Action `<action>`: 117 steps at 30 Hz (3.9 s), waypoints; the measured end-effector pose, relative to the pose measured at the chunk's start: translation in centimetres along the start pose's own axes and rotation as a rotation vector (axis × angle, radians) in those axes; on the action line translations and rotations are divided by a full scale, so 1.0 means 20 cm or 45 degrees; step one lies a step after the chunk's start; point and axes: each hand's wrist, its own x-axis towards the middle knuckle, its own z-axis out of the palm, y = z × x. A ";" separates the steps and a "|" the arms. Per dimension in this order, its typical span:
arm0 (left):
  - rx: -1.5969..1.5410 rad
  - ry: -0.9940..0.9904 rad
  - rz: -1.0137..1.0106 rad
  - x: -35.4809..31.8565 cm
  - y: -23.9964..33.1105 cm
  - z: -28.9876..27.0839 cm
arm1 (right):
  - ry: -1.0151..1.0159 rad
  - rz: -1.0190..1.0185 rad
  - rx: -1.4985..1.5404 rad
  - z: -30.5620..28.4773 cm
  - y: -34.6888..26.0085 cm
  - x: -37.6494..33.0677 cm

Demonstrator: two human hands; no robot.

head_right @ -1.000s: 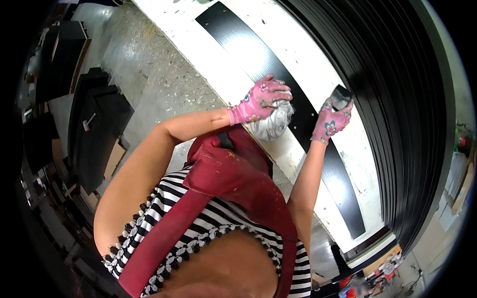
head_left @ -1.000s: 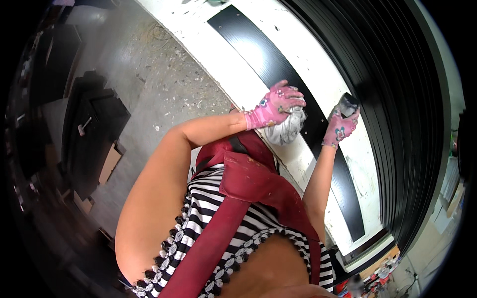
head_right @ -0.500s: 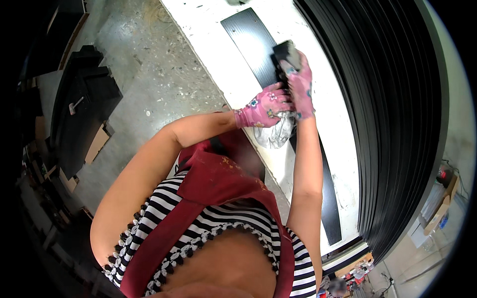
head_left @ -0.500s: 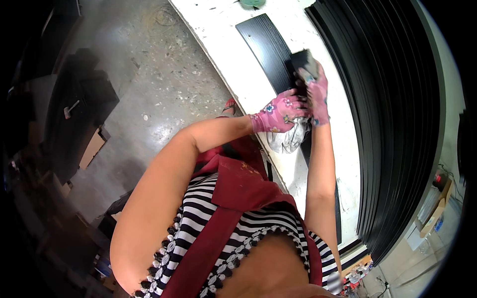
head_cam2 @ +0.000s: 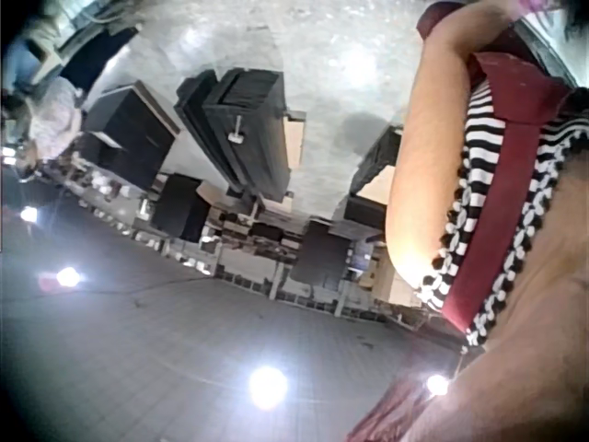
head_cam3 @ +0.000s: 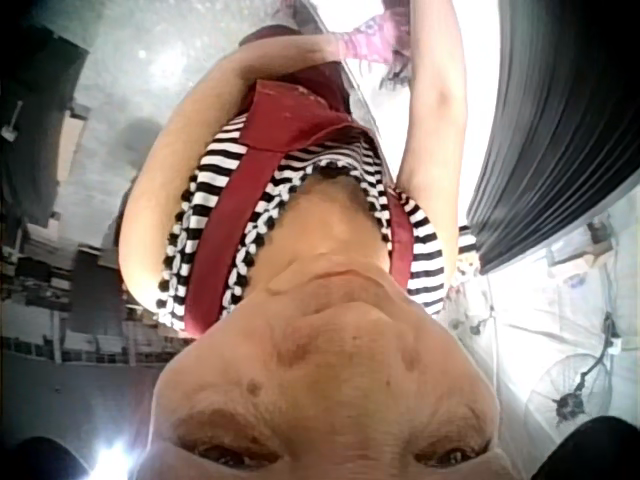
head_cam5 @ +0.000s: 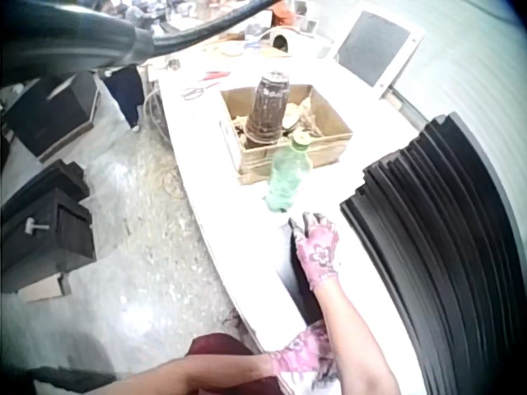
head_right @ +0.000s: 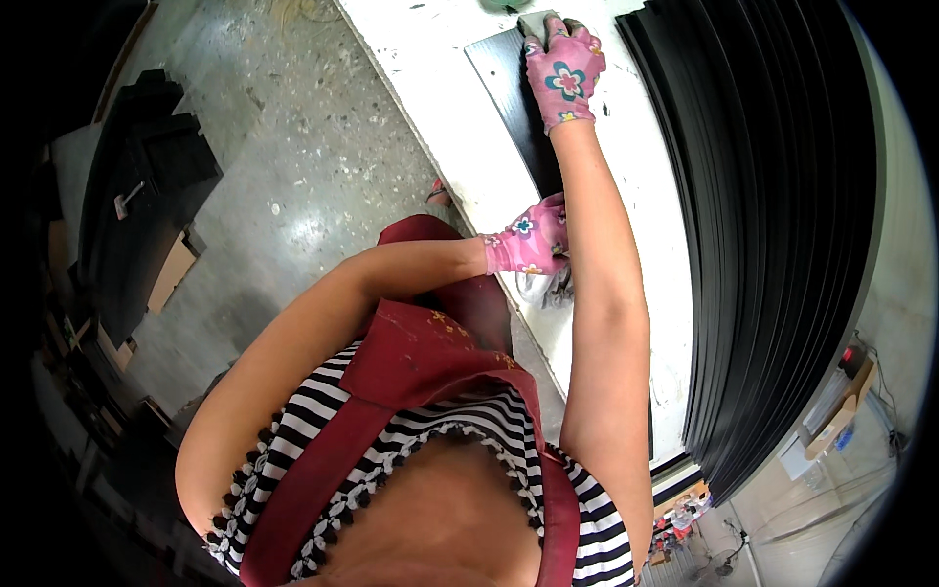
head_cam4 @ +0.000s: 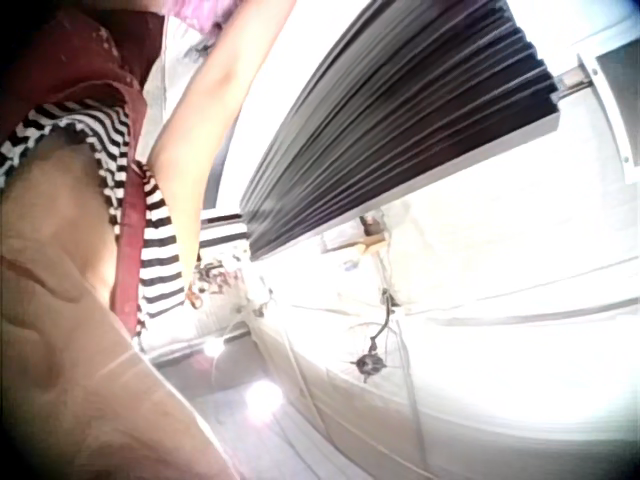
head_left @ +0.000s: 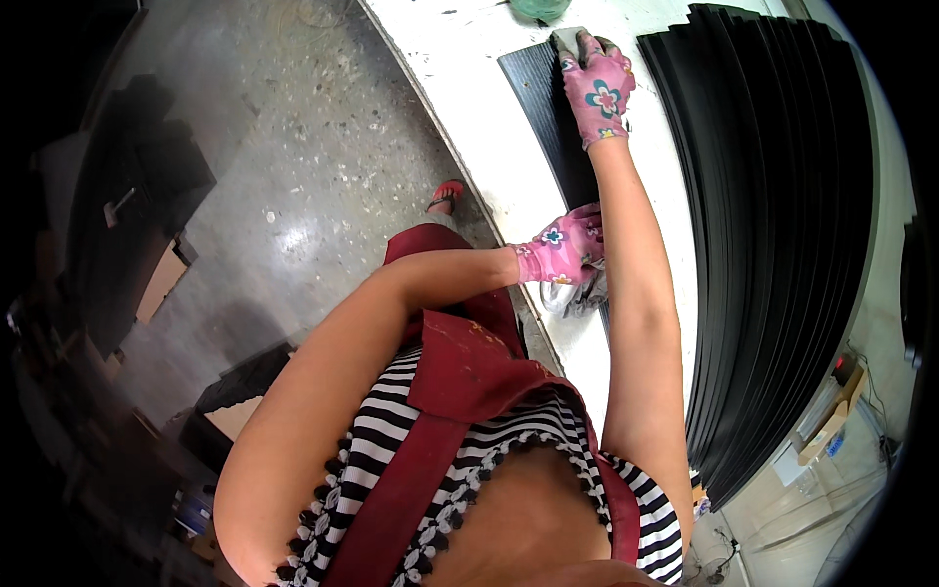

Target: The person wipes and scrubs long black wooden parts on a white workbench using a cloth and a small abrasive block. They handle each piece individually, wiping both sides and edges before moving to the next.

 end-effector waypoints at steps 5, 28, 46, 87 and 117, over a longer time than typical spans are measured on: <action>0.015 -0.072 -0.033 -0.01 -0.01 0.01 | 0.018 -0.179 -0.222 0.00 -0.04 0.00; 0.135 -0.228 0.099 -0.02 -0.08 0.08 | -0.276 -0.267 -0.105 -0.05 -0.39 -0.14; -0.818 -0.151 -0.516 -0.11 -0.14 0.26 | 0.044 0.213 0.177 0.00 -0.05 -0.09; -0.284 -0.878 0.292 0.12 -0.05 0.01 | -0.087 1.140 -0.315 -0.56 0.30 -1.27; -0.221 -1.440 0.405 0.08 0.14 0.64 | 0.613 1.055 -0.052 -0.60 0.73 -1.96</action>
